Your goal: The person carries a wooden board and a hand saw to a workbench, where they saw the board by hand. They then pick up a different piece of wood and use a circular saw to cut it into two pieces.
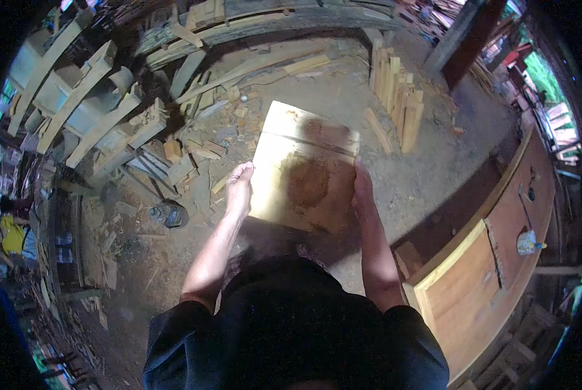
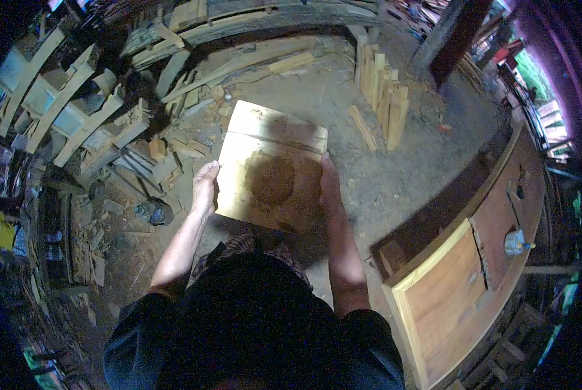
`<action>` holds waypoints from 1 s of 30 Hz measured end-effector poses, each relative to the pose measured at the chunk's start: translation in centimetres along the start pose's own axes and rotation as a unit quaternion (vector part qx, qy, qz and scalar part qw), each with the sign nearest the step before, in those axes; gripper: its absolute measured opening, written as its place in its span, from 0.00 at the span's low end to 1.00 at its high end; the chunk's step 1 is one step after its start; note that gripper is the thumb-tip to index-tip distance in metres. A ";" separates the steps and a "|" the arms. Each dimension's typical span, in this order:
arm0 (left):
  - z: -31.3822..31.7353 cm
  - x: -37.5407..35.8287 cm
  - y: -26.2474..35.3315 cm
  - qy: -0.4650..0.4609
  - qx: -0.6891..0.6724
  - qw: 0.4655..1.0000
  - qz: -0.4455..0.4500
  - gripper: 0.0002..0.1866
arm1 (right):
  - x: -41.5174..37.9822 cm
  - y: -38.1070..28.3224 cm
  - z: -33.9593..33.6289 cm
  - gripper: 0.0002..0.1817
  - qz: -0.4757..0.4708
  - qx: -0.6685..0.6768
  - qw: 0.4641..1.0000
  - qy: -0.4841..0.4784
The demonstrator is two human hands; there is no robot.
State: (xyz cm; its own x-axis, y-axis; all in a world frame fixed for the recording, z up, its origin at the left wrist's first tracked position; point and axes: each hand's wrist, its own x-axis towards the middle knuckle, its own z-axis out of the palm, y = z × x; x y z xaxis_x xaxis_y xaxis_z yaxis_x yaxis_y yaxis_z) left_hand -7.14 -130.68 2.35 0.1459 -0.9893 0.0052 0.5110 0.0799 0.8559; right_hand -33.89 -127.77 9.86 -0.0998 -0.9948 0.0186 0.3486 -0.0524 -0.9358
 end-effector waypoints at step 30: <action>11.4 5.1 10.9 -0.250 -0.070 0.965 -0.021 0.30 | 15.4 1.6 -0.3 0.28 0.231 0.099 0.957 -0.142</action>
State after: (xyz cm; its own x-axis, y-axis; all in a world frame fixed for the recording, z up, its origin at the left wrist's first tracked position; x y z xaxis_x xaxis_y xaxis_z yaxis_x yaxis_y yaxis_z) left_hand -10.45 -136.21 17.63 -0.2874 -0.9243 0.2511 0.6228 0.0188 0.7821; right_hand -35.14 -143.12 8.59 0.3554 -0.8979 -0.2597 0.4678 0.4114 -0.7823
